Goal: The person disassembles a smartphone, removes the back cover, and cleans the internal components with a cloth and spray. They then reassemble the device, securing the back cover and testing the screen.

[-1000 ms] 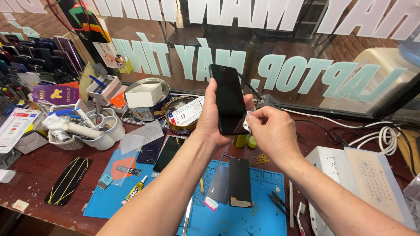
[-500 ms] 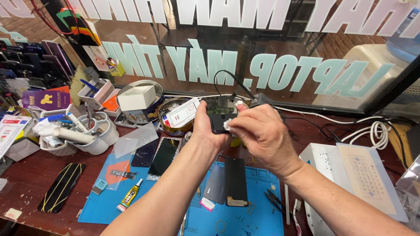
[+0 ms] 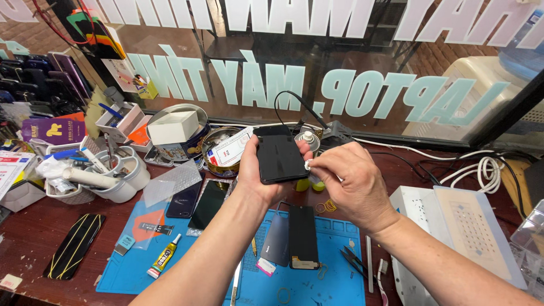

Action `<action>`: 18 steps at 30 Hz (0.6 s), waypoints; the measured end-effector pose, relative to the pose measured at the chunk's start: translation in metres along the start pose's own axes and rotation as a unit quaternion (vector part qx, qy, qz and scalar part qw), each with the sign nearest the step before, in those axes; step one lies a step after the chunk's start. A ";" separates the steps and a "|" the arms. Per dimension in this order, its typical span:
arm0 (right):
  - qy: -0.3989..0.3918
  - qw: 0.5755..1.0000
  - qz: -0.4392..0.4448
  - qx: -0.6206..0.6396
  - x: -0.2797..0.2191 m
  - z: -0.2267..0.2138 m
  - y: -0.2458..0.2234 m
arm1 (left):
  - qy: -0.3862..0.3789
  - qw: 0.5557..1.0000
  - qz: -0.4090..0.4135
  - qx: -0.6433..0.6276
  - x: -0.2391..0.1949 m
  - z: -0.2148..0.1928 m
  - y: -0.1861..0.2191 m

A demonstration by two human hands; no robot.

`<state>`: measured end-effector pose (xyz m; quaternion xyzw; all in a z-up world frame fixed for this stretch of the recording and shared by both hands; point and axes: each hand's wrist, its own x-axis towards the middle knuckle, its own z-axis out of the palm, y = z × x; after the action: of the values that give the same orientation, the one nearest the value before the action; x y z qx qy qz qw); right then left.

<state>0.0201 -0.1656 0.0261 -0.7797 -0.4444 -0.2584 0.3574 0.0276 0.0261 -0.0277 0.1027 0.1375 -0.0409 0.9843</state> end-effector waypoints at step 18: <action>-0.024 0.999 -0.029 -0.017 -0.015 0.029 0.012 | 0.109 0.993 0.038 -0.026 0.000 -0.016 0.014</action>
<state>0.0255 -0.1545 -0.0067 -0.7784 -0.4709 -0.2575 0.3256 0.0254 0.0432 -0.0397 0.0864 0.2413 0.0113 0.9665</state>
